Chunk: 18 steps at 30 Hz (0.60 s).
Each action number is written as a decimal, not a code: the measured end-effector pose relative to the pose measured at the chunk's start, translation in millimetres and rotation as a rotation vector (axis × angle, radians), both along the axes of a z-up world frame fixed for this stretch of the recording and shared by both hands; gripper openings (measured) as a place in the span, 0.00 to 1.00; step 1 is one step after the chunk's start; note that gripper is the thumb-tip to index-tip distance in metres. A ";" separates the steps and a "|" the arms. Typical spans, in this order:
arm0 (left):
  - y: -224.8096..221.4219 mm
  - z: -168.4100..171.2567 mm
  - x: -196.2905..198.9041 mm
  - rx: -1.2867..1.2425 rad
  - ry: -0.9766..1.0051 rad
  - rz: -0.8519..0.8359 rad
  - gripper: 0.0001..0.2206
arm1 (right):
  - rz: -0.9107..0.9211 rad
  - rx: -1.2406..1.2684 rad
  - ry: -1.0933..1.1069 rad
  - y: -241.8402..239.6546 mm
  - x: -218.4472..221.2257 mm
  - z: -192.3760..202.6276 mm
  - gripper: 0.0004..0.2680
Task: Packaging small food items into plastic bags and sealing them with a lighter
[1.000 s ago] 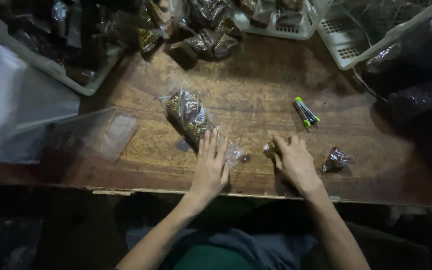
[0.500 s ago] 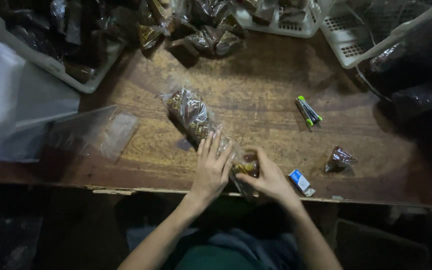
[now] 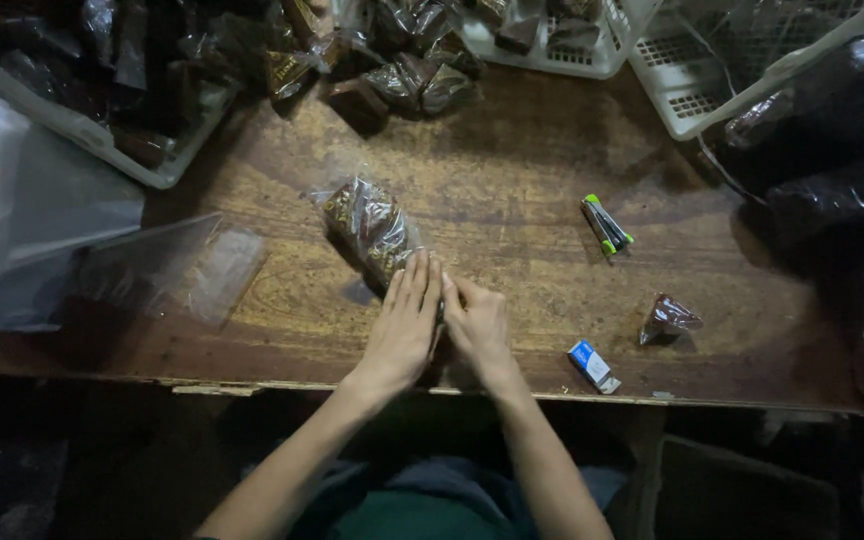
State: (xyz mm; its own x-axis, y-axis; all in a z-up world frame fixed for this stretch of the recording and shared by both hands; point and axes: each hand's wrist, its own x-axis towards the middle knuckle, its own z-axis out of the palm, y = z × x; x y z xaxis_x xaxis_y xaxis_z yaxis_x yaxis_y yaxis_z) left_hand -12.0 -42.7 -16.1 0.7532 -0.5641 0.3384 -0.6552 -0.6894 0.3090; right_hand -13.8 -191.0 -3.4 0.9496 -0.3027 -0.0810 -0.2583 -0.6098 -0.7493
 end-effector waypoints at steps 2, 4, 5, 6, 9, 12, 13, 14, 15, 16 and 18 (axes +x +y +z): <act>-7.2 -2.7 2.2 0.022 -0.062 0.050 0.33 | 0.061 -0.170 0.004 -15.3 3.4 -7.9 0.17; -12.8 -5.9 6.5 0.108 -0.226 0.121 0.29 | 0.094 -0.536 0.041 -37.8 10.8 -37.0 0.15; -14.4 -7.9 3.7 0.115 -0.226 0.124 0.29 | 0.097 -0.529 0.040 -43.9 5.7 -41.8 0.15; -16.0 -9.2 5.4 0.123 -0.199 0.093 0.30 | 0.133 -0.608 0.104 -49.9 5.6 -45.9 0.16; -18.1 -15.1 9.2 0.145 -0.164 0.056 0.33 | 0.194 -0.686 0.163 -53.2 -5.8 -26.3 0.15; -17.7 -17.3 13.7 0.127 -0.172 0.025 0.33 | 0.222 -0.610 0.170 -39.5 -17.4 -3.6 0.11; -16.4 -17.5 15.0 0.097 -0.180 0.005 0.32 | 0.234 -0.534 0.187 -32.3 -20.7 1.4 0.11; -15.7 -18.6 15.7 0.096 -0.179 0.003 0.32 | 0.232 -0.535 0.188 -37.5 -16.1 -6.1 0.11; -14.7 -19.9 16.5 0.097 -0.211 0.003 0.31 | 0.248 -0.535 0.212 -42.4 -11.5 -13.7 0.11; -13.7 -21.0 17.1 0.097 -0.241 0.006 0.30 | 0.268 -0.536 0.236 -47.4 -6.3 -21.0 0.13; -13.8 -22.3 16.0 0.072 -0.244 -0.001 0.29 | 0.319 -0.438 0.161 -58.0 -2.4 -25.4 0.12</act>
